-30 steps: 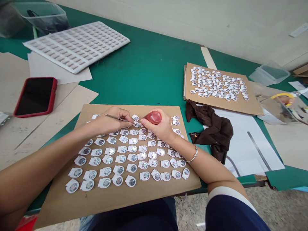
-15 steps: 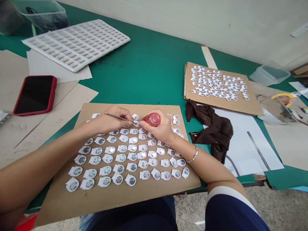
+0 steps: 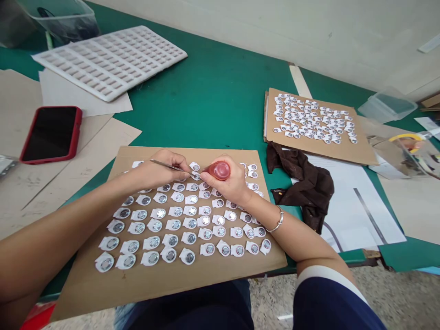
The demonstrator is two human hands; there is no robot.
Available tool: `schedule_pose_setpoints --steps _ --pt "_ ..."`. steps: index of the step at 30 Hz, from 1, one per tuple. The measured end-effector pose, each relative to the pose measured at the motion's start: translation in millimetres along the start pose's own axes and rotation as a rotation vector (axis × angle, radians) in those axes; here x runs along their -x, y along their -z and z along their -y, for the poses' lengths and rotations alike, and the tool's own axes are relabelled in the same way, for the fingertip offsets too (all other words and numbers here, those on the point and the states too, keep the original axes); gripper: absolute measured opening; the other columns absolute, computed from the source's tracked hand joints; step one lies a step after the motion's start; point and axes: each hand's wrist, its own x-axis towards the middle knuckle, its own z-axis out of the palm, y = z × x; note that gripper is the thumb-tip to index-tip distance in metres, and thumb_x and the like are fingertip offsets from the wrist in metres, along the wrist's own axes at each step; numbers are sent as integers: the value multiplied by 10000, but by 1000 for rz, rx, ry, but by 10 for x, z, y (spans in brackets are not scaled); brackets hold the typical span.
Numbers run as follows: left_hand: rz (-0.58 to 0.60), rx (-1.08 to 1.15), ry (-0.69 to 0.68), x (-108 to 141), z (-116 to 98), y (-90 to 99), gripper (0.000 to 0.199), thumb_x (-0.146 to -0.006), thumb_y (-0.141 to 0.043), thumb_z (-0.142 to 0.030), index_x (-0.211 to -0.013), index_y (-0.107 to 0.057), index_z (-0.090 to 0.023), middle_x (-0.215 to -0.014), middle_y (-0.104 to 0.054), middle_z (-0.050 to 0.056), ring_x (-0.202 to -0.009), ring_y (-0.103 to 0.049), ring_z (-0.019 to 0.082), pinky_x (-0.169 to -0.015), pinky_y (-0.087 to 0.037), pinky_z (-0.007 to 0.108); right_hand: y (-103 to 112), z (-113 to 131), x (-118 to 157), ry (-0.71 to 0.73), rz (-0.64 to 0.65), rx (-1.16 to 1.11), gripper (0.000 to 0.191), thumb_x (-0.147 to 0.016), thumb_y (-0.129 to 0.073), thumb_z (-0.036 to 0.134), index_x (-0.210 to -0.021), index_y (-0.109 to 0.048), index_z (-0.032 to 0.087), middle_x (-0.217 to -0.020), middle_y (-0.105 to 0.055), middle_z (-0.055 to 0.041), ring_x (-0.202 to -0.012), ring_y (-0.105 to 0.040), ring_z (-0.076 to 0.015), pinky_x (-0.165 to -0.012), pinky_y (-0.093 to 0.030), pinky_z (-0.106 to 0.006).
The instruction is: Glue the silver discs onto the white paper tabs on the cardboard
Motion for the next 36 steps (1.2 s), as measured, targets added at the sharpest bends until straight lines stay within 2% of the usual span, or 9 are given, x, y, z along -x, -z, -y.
schedule_pose_setpoints --steps 16,24,30,36 --pt "-10 2 -8 -24 37 -10 102 -656 -592 -268 -658 -631 -174 -664 -607 2 -570 -508 105 -491 -361 219 -18 -17 -10 -39 -12 -31 272 -654 -696 383 -820 -554 222 -763 -624 1 -718 -603 -154 -684 -495 -330" --pt "1 -12 6 -26 47 -8 118 -652 -597 -286 -659 -634 -174 -642 -611 10 -548 -513 114 -468 -361 222 44 -4 -31 46 -170 -81 233 -667 -680 361 -810 -551 229 -772 -614 1 -721 -600 -149 -683 -503 -328" --pt "13 3 7 -19 28 -5 118 -654 -591 -280 -659 -630 -168 -625 -601 12 -552 -516 118 -470 -353 222 -4 -26 -9 -35 -64 -81 268 -650 -694 360 -829 -554 218 -797 -622 -7 -741 -609 -156 -705 -502 -336" --pt "12 3 -10 -23 34 -4 116 -647 -586 -274 -656 -625 -165 -633 -599 14 -562 -517 120 -483 -357 227 -16 -29 -6 -71 -32 -49 264 -654 -692 369 -826 -553 225 -801 -633 -9 -745 -614 -165 -729 -499 -353"
